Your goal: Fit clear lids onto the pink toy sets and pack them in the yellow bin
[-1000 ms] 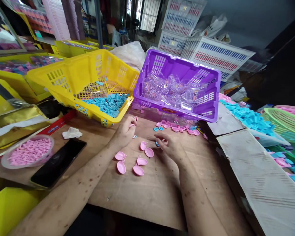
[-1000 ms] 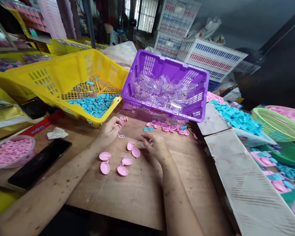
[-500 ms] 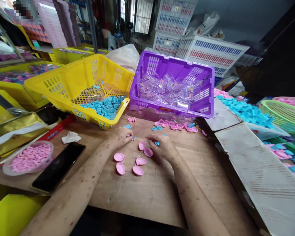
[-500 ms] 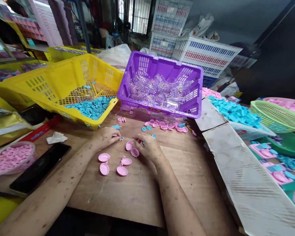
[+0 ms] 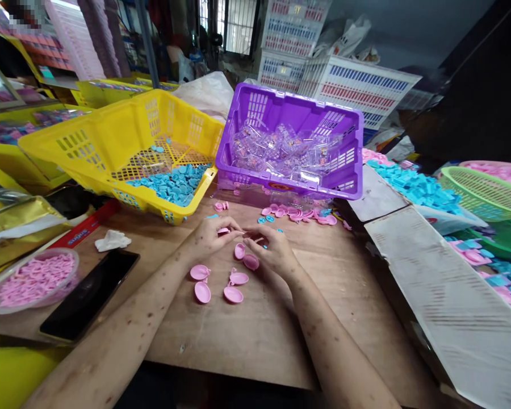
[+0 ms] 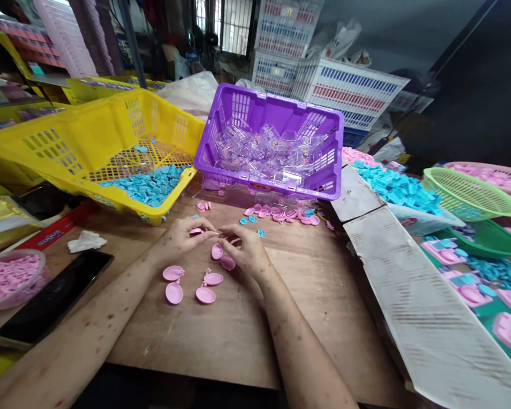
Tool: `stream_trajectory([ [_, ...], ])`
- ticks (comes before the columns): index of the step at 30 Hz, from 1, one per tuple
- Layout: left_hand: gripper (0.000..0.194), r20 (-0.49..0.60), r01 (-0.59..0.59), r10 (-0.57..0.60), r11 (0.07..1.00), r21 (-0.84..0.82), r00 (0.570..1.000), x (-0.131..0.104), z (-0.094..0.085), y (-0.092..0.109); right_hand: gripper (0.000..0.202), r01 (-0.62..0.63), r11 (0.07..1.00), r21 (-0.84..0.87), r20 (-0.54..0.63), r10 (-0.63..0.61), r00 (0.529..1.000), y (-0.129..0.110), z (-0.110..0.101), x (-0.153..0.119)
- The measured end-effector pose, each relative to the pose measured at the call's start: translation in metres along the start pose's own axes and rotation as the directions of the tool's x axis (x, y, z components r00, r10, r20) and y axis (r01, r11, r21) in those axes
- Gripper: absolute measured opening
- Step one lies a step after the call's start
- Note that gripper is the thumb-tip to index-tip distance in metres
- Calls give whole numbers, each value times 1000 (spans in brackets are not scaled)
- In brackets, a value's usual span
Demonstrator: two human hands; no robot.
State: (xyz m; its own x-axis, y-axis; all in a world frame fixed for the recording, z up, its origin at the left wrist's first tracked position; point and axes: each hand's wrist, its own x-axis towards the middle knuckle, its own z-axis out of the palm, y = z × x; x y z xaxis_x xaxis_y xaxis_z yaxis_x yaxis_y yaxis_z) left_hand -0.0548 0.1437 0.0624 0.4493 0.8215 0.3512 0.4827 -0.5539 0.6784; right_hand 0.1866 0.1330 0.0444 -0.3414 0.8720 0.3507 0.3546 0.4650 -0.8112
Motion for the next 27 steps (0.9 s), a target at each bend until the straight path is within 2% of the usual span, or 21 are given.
stream_trajectory([
  [2,24,-57,-11,-1,977,-214,998,0,7,11,34,-17,995,103,-28,20,999,-1,6,1],
  [4,27,-108,-2,-46,915,-404,993,-1,15,18,43,-31,982,189,-65,44,997,-3,10,1],
  [8,37,-171,34,-165,810,-585,971,0,27,25,44,-26,958,286,-137,67,988,-8,13,0],
  [12,51,-68,116,-248,656,-746,966,1,32,30,40,22,955,297,-221,47,974,-14,13,1],
  [15,59,30,181,-311,470,-864,950,3,30,33,42,56,931,360,-269,47,962,-18,11,1],
  [17,55,80,205,-359,325,-923,930,5,27,33,48,36,899,437,-253,84,964,-21,8,2],
  [19,47,97,214,-403,258,-942,910,7,24,33,50,-1,873,487,-213,120,970,-24,6,2],
  [22,48,30,189,-426,335,-923,904,7,24,33,53,-60,865,499,-118,136,984,-28,6,0],
  [27,63,-69,143,-358,532,-835,931,1,32,34,57,-176,868,464,98,147,984,-35,14,-3],
])
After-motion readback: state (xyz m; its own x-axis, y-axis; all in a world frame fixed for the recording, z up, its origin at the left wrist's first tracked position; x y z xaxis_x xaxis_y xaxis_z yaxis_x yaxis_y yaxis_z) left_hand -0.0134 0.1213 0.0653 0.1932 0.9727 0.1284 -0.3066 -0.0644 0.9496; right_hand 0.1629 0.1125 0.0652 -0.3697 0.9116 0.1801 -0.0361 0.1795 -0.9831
